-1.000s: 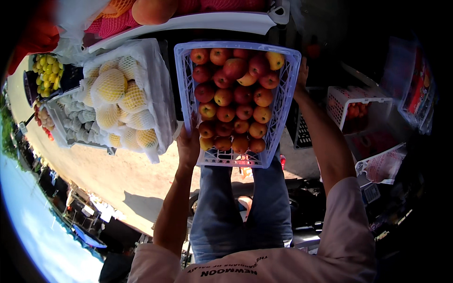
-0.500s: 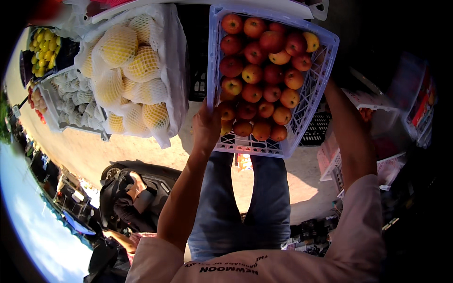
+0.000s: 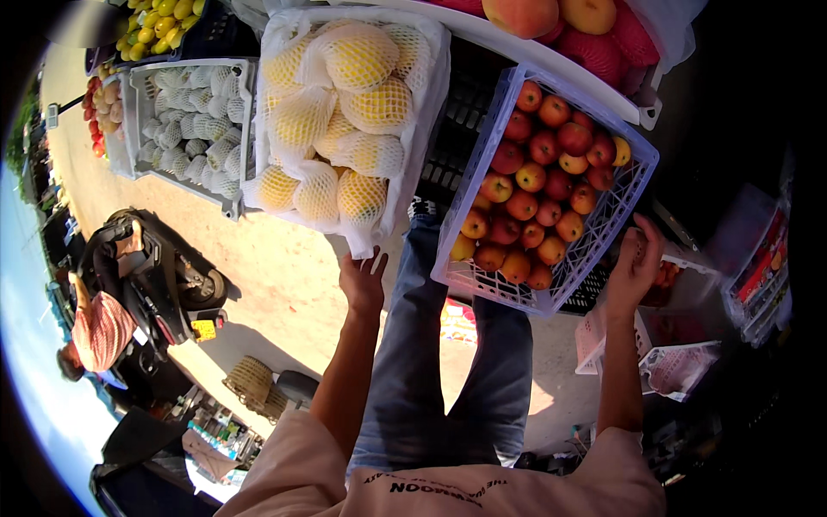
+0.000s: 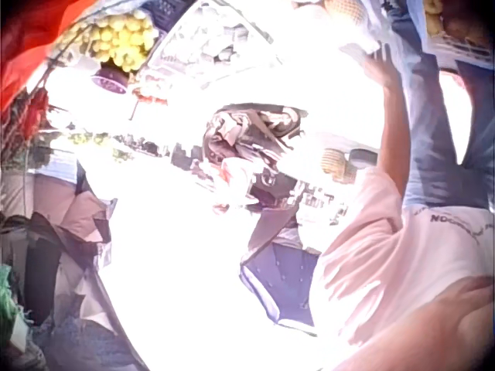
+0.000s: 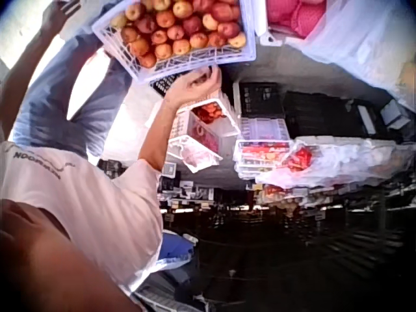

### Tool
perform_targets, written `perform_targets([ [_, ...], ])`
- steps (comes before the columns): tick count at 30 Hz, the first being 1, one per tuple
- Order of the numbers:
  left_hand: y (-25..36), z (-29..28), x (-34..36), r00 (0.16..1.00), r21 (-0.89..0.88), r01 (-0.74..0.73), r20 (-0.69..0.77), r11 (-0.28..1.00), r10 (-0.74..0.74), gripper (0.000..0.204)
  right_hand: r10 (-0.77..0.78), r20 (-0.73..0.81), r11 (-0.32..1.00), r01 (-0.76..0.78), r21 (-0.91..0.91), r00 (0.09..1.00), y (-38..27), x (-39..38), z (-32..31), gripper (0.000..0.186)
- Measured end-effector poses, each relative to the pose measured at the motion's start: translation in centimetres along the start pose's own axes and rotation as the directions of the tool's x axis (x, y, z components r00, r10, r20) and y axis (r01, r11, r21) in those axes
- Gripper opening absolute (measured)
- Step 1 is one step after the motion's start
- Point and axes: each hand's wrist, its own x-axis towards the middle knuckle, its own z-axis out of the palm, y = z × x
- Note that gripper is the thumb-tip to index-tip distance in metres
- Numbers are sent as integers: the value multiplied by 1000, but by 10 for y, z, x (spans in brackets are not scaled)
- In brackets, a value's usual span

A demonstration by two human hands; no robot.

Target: The person sits on the ground and sorts apples by hand, picking them from one white crate and placing them into another. The person also moves and repositions crates of apples and other fruits during the process.

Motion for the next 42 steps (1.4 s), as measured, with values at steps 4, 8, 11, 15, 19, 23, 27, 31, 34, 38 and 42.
perform_targets([
  [4,39,3,18,997,-275,-35,63,961,54,46,-137,305,988,106,116,942,-82,-7,56,18],
  [8,75,8,44,958,-200,-140,221,970,184,37,51,532,897,-273,347,845,-139,5,165,30],
  [11,77,-5,76,919,-303,-132,319,944,231,30,416,608,656,-686,315,676,-122,30,242,33],
  [15,95,3,56,951,-325,-22,285,946,120,39,446,709,497,-810,310,545,-114,44,282,21],
  [19,105,0,63,906,-229,-127,370,965,207,42,490,665,482,-811,332,564,-110,48,288,22],
  [23,117,3,62,917,-300,-83,350,950,190,35,498,632,493,-793,357,594,-107,45,287,20],
  [27,111,5,81,923,-149,-179,315,972,218,25,492,685,471,-826,310,537,-95,59,288,18],
  [31,117,12,66,899,-65,-358,246,931,363,25,441,675,497,-787,366,592,-104,54,295,23],
  [34,128,12,58,904,-90,-357,216,930,369,26,464,643,575,-759,305,609,-112,44,289,32],
  [38,139,-14,89,919,-158,-274,246,949,306,24,452,607,596,-727,340,654,-142,16,304,39],
  [42,143,-31,105,931,-174,-174,291,969,219,23,414,608,666,-681,305,677,-147,3,304,45],
])
